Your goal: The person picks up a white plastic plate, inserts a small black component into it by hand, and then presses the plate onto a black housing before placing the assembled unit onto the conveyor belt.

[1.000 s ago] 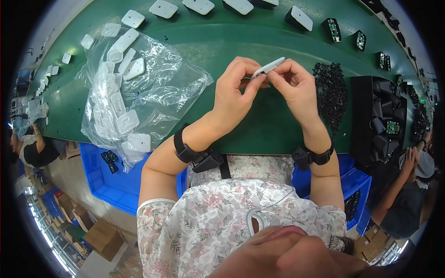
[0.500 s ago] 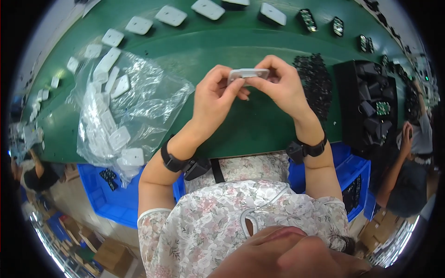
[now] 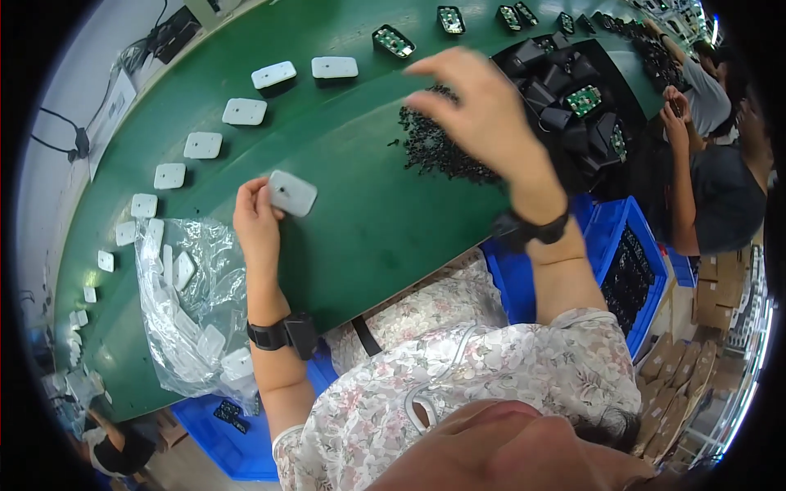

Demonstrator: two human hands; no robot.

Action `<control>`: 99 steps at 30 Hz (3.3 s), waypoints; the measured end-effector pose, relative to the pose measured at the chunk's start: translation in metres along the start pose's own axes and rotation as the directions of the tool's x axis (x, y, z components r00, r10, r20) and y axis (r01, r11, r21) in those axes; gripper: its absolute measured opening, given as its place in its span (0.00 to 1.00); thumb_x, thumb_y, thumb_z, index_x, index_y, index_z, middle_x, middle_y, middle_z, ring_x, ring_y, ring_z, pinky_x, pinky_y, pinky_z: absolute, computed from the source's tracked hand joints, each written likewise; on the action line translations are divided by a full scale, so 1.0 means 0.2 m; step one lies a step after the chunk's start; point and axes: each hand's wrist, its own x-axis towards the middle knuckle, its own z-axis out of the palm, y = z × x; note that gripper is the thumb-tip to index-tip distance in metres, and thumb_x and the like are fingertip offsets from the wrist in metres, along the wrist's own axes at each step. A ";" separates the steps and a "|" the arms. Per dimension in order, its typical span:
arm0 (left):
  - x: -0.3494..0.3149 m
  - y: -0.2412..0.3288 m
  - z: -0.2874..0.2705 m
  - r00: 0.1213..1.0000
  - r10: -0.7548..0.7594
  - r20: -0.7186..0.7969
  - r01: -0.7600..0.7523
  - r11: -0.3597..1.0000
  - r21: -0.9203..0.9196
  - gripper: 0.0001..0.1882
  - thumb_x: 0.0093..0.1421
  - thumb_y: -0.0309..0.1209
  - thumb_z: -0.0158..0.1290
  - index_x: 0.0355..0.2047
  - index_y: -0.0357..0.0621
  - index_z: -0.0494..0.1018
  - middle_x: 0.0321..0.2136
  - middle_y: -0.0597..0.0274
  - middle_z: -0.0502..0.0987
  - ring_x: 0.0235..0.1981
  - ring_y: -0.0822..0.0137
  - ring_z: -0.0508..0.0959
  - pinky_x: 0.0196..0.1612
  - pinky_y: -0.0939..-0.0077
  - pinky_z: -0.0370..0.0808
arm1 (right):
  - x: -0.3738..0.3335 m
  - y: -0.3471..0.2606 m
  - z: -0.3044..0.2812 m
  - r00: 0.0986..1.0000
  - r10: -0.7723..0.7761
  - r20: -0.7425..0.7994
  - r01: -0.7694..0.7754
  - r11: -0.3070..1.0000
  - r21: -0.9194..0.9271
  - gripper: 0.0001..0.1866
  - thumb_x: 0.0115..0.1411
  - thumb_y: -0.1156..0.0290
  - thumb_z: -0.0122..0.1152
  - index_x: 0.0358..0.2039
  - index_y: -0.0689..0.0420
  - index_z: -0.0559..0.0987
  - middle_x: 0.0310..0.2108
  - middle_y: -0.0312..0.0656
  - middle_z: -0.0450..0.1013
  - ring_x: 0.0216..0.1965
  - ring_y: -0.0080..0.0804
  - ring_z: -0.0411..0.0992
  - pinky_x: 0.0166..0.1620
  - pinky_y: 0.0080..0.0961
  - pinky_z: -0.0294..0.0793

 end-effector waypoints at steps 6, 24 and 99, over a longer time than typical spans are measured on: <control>0.01 0.01 -0.04 0.971 0.231 -0.056 -0.149 0.773 0.616 0.12 0.63 0.35 0.49 0.42 0.42 0.70 0.34 0.56 0.72 0.30 0.60 0.75 0.31 0.67 0.72 | 0.06 0.70 -0.46 0.848 0.512 0.133 -0.278 0.644 -0.713 0.29 0.53 0.49 0.61 0.51 0.51 0.72 0.46 0.49 0.72 0.46 0.48 0.70 0.46 0.41 0.71; -0.09 0.04 0.14 0.895 0.409 0.180 -0.322 0.311 0.894 0.30 0.51 0.32 0.58 0.54 0.41 0.63 0.40 0.57 0.69 0.40 0.53 0.70 0.41 0.62 0.68 | -0.19 -0.06 -0.03 0.961 0.154 0.228 -0.265 0.737 0.622 0.07 0.56 0.73 0.61 0.35 0.60 0.78 0.31 0.34 0.72 0.33 0.19 0.70 0.38 0.16 0.69; -0.40 0.30 -0.47 0.927 0.341 -0.155 -0.248 0.868 0.429 0.10 0.59 0.27 0.53 0.41 0.40 0.75 0.36 0.57 0.77 0.32 0.67 0.76 0.33 0.76 0.72 | 0.85 0.53 0.90 0.670 -0.095 0.737 -0.145 0.956 0.256 0.20 0.60 0.65 0.56 0.50 0.61 0.73 0.42 0.38 0.74 0.42 0.26 0.70 0.47 0.23 0.69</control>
